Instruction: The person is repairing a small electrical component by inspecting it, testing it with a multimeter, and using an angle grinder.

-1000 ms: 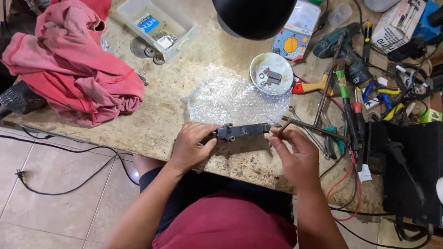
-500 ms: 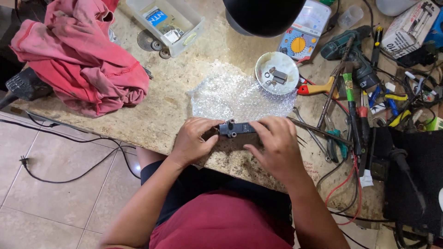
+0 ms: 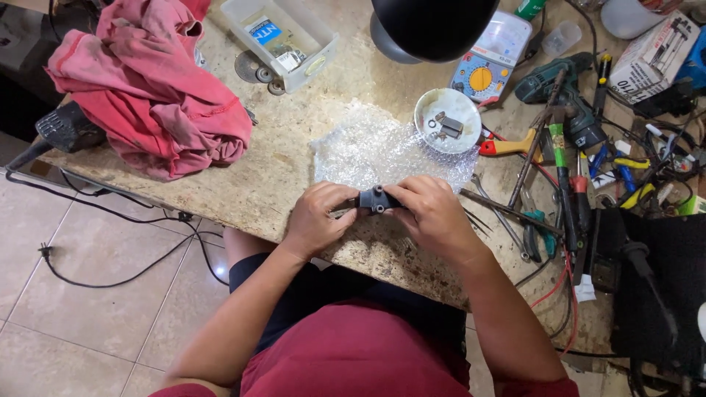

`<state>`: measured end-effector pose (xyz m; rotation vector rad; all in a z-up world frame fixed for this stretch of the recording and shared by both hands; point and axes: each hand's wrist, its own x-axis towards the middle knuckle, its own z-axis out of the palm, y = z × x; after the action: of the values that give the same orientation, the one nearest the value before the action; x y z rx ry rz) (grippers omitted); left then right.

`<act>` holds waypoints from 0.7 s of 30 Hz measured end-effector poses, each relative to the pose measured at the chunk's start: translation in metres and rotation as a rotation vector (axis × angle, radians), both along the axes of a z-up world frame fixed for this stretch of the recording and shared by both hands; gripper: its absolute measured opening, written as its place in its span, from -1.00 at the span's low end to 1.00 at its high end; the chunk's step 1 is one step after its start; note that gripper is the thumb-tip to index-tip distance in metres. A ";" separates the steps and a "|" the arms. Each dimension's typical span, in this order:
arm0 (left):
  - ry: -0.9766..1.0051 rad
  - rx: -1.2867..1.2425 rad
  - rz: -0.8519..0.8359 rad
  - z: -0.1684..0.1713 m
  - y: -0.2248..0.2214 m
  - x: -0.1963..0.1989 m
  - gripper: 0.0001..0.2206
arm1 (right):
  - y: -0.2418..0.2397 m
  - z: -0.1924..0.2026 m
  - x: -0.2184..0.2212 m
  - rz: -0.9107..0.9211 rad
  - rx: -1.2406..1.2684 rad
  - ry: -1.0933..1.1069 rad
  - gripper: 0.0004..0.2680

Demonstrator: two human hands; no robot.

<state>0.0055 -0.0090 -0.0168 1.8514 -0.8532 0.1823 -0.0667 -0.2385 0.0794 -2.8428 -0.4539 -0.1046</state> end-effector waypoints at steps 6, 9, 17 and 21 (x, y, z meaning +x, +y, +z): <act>0.075 -0.102 -0.013 0.017 0.003 -0.003 -0.89 | -0.001 0.007 -0.002 -0.012 0.067 0.038 -0.76; 0.182 -0.153 -0.027 0.026 0.004 -0.003 -0.89 | -0.004 0.007 -0.004 0.006 0.084 0.037 -0.74; 0.598 -0.135 -0.039 0.070 0.010 0.012 -0.85 | -0.012 0.006 -0.008 0.008 0.141 0.000 -0.76; 0.694 -0.104 0.075 0.083 0.004 0.049 -0.77 | -0.012 0.017 -0.020 0.044 0.215 0.027 -0.77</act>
<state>0.0548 -0.0049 0.0667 1.6776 -0.2840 -0.3493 -0.0864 -0.2508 0.0966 -2.6192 -0.4690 -0.1002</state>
